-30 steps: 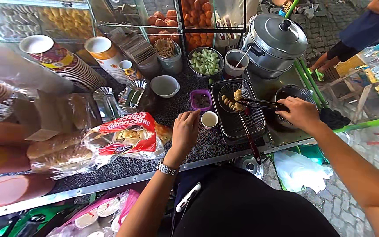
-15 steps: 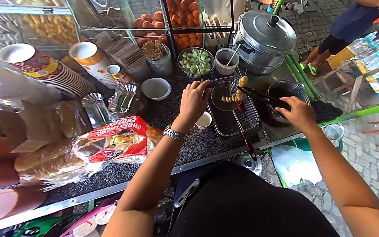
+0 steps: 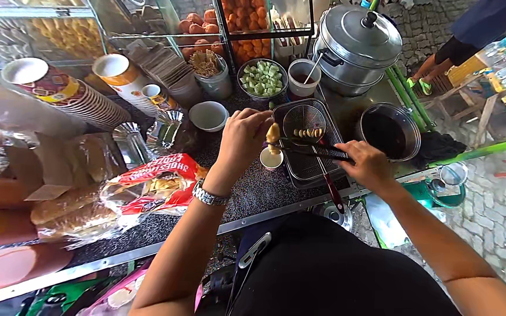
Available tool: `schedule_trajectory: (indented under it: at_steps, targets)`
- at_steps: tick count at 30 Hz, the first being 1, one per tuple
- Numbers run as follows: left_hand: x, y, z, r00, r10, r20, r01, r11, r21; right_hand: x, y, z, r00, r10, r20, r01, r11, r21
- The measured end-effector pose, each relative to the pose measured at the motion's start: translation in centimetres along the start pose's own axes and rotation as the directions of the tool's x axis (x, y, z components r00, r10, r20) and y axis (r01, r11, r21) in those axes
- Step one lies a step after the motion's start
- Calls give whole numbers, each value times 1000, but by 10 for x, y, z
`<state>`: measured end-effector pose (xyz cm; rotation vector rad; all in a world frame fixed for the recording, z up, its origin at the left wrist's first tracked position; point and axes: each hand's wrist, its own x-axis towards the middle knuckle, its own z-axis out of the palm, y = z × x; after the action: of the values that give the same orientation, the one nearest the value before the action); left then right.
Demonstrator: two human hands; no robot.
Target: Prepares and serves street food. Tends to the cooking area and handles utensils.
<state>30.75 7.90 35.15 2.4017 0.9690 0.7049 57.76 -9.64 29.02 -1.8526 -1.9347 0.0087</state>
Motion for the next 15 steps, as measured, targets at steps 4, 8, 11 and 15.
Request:
schedule_trajectory:
  at_steps: [4,8,11,15]
  targets:
    - [-27,-3,-3,988,-92,122,88,995,38,-4,-6,37,997,-64,50,65,998,-25]
    - [-36,-32,16,966,-195,169,181,979,94,-9,-1,56,992,-83,90,89,994,-60]
    - [-35,-40,24,953,-229,199,207,970,125,-10,-1,60,991,-85,101,93,993,-77]
    - [-33,-41,28,939,-232,255,195,967,163,-11,-3,61,991,-100,86,111,986,-126]
